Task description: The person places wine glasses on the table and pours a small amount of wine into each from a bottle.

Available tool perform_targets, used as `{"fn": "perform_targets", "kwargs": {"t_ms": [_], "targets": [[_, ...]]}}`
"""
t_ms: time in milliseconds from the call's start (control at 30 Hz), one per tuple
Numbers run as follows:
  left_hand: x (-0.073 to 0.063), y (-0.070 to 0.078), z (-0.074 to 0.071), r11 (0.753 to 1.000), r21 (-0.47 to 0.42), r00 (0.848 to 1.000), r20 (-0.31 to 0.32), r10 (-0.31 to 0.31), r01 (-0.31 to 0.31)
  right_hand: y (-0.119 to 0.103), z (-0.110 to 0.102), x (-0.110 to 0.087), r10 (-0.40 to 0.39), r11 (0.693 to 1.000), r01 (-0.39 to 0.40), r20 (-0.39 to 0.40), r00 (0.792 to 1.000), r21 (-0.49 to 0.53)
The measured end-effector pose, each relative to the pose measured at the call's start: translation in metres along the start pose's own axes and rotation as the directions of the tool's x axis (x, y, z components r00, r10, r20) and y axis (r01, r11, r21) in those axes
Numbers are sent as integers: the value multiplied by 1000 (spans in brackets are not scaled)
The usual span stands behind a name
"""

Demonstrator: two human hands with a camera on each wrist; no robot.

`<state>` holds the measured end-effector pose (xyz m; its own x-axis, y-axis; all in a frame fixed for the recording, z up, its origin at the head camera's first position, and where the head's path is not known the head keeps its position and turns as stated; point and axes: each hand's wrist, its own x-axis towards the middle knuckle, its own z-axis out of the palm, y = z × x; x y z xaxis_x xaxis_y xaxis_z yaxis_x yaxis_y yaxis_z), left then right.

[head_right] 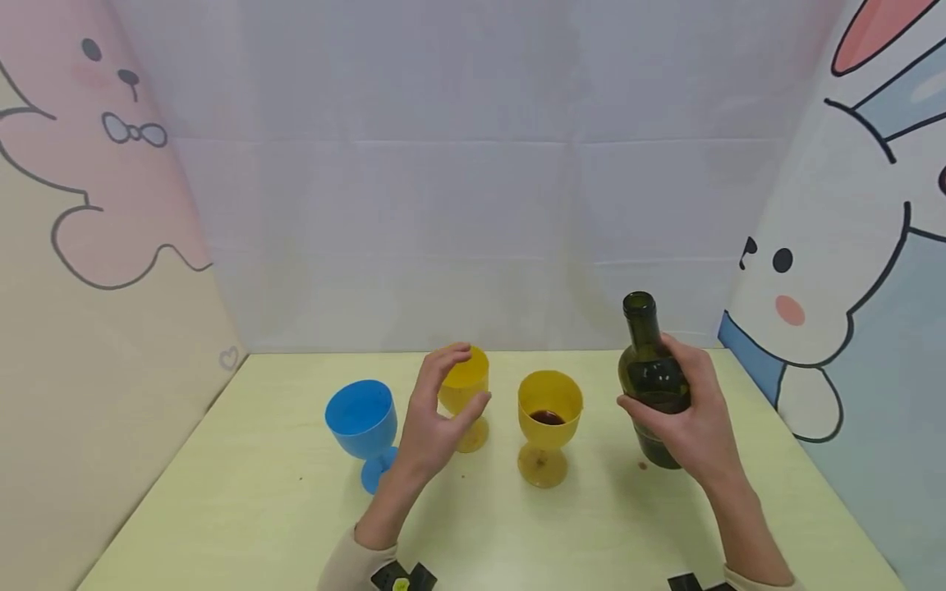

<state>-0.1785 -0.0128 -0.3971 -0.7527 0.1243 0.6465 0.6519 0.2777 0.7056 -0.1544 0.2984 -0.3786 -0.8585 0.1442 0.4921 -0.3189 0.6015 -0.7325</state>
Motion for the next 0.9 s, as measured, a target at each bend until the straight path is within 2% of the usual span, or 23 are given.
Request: {"fn": "perform_targets", "kwargs": {"t_ms": [100, 233, 433, 667, 900], "targets": [[2, -1, -6, 1000, 17, 1000, -15, 12, -12, 2, -1, 0, 5, 1000, -5, 5, 1000, -4], [3, -2, -12, 999, 49, 999, -29, -13, 15, 3, -2, 0, 9, 1000, -9, 6, 1000, -4], [4, -7, -15, 995, 30, 995, -27, -98, 99, 2, -2, 0, 14, 1000, -14, 7, 1000, -8], [4, -14, -13, 977, 24, 978, -1, -211, 211, 3, -3, 0, 21, 1000, -21, 9, 1000, -12], [4, -25, -9, 964, 43, 965, 13, -262, 261, 3, -3, 1, 2, 1000, -2, 3, 1000, -15]]}}
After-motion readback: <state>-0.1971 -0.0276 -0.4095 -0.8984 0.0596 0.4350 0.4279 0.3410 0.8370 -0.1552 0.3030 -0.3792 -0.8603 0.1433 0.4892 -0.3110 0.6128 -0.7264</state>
